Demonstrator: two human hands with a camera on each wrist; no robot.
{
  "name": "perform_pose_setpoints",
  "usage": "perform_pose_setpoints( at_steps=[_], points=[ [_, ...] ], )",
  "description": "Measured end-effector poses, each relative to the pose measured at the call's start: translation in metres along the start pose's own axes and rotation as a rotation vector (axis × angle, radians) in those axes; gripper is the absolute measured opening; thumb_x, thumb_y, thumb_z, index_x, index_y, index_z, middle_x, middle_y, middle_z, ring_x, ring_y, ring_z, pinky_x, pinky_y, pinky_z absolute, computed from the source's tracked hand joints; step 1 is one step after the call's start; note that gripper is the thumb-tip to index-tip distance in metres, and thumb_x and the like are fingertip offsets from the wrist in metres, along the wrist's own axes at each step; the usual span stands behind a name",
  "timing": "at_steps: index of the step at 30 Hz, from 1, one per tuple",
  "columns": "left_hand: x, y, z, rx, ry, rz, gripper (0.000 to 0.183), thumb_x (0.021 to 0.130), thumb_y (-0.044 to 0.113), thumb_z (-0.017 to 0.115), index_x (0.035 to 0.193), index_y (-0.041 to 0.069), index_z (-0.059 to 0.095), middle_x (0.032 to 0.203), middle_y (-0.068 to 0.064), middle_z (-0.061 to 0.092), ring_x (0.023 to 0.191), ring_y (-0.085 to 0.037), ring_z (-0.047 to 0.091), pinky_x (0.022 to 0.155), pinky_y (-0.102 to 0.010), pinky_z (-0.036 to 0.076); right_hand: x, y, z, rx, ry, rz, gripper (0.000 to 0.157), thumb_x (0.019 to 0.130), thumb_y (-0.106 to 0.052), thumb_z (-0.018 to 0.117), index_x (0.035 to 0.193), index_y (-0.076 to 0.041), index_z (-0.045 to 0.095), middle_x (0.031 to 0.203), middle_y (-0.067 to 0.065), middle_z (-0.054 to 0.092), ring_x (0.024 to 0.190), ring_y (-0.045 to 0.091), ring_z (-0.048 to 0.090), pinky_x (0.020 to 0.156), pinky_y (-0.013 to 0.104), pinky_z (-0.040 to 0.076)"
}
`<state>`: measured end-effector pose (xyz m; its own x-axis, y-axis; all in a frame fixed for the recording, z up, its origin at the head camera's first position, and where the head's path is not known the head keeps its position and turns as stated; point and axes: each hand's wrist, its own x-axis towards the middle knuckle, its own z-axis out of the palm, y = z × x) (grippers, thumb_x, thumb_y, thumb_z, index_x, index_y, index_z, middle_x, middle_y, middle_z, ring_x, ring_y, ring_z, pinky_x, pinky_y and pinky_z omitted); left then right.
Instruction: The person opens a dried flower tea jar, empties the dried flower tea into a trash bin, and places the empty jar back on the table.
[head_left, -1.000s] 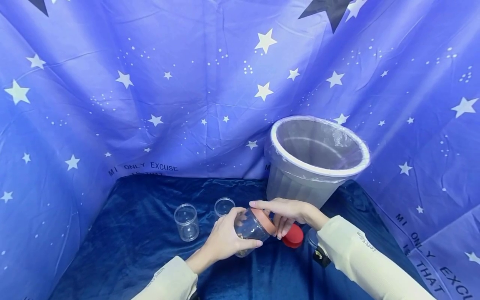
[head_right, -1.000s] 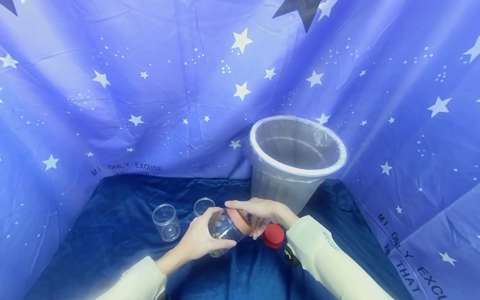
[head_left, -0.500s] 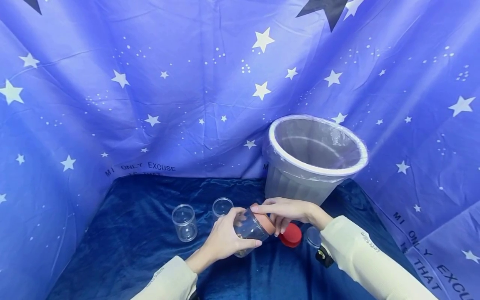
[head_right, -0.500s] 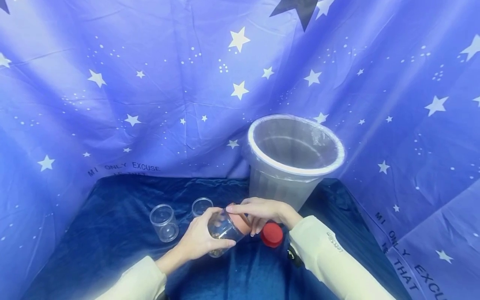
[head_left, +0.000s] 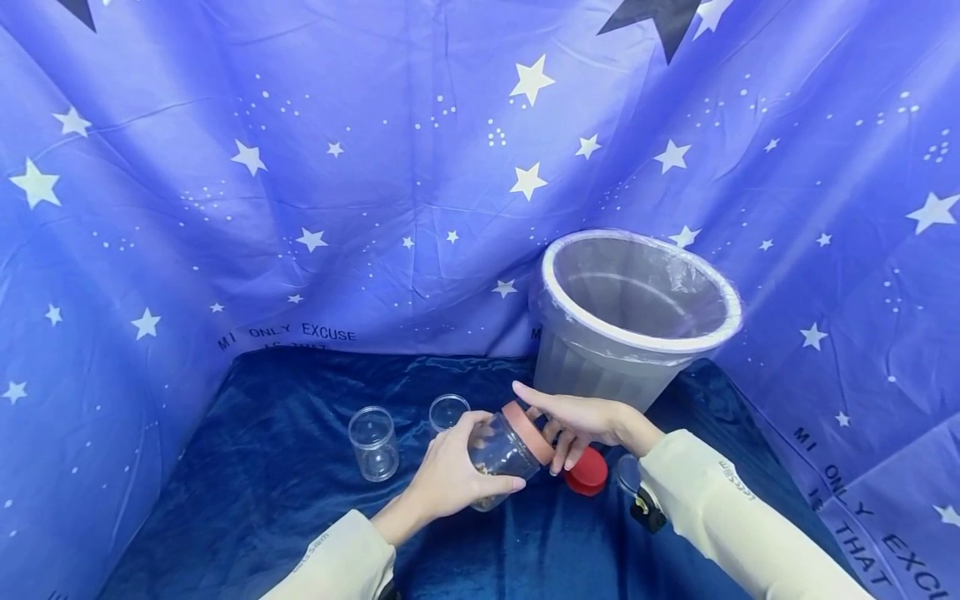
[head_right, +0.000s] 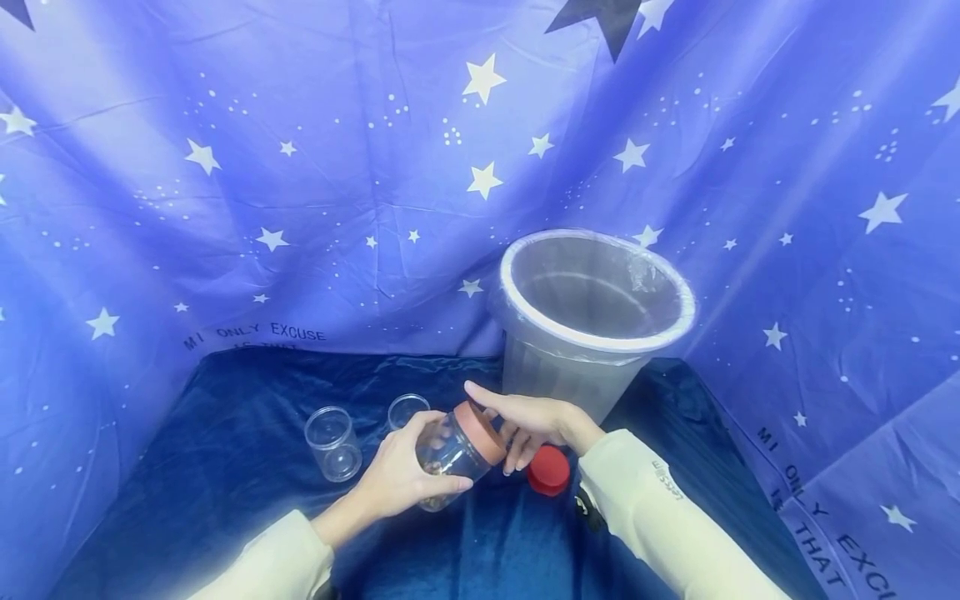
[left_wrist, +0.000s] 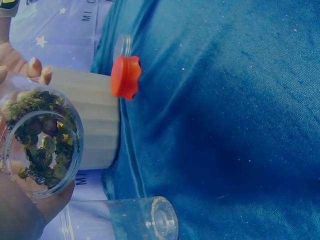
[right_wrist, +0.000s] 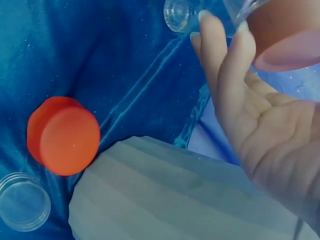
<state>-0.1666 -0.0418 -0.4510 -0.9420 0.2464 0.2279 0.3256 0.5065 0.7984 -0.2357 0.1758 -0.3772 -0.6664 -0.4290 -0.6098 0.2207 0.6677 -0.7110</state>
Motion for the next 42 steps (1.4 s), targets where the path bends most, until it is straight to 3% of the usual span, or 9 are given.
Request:
perform_pose_setpoints(
  at_steps=[7,14,20,29,35,42],
  points=[
    [-0.002,0.001,-0.002,0.036,0.051,0.004,0.085,0.063,0.057,0.085,0.13,0.017,0.052,0.12,0.001,0.069,0.098,-0.013,0.068,0.082,-0.031,0.054,0.005,0.003,0.005,-0.025,0.058,-0.044,0.074,0.095,-0.069,0.035,0.131,-0.007,0.057,0.091,0.013,0.071,0.073,0.025,0.07,0.06,0.034,0.058],
    [-0.008,0.009,0.005,0.299,0.151,0.062,0.09,0.062,0.058,0.084,0.133,0.014,0.051,0.121,-0.002,0.067,0.104,-0.02,0.067,0.081,-0.045,0.055,0.001,-0.003,0.011,0.021,0.035,0.013,0.079,0.09,-0.076,0.037,0.125,-0.009,0.059,0.086,0.018,0.073,0.058,0.023,0.07,0.058,0.036,0.059],
    [-0.011,0.009,0.008,0.432,0.164,0.093,0.093,0.062,0.059,0.083,0.136,0.015,0.048,0.123,-0.005,0.064,0.105,-0.024,0.065,0.075,-0.046,0.057,0.002,-0.004,0.013,0.014,0.031,0.003,0.072,0.09,-0.073,0.041,0.118,-0.011,0.064,0.076,0.018,0.072,0.053,0.021,0.067,0.056,0.034,0.059],
    [-0.01,0.009,0.008,0.286,0.149,0.042,0.089,0.06,0.056,0.086,0.132,0.016,0.052,0.121,-0.006,0.066,0.106,-0.025,0.066,0.081,-0.049,0.054,0.005,-0.001,0.014,0.05,-0.01,-0.091,0.061,0.094,-0.059,0.049,0.109,-0.004,0.069,0.08,0.015,0.073,0.057,0.018,0.067,0.062,0.036,0.06],
    [-0.01,0.011,0.007,0.186,0.11,-0.013,0.084,0.06,0.055,0.086,0.129,0.02,0.052,0.121,-0.002,0.067,0.107,-0.024,0.065,0.083,-0.05,0.051,0.002,0.0,0.011,0.044,-0.041,-0.165,0.052,0.096,-0.049,0.051,0.123,-0.006,0.061,0.085,0.012,0.072,0.068,0.021,0.069,0.067,0.039,0.061],
    [-0.009,0.01,0.003,0.073,0.055,-0.08,0.085,0.059,0.053,0.088,0.126,0.016,0.05,0.121,-0.003,0.067,0.106,-0.023,0.065,0.089,-0.049,0.048,0.001,0.001,0.006,-0.008,-0.084,-0.266,0.057,0.096,-0.04,0.053,0.14,-0.003,0.048,0.1,0.01,0.071,0.08,0.021,0.071,0.072,0.038,0.06]
  ],
)
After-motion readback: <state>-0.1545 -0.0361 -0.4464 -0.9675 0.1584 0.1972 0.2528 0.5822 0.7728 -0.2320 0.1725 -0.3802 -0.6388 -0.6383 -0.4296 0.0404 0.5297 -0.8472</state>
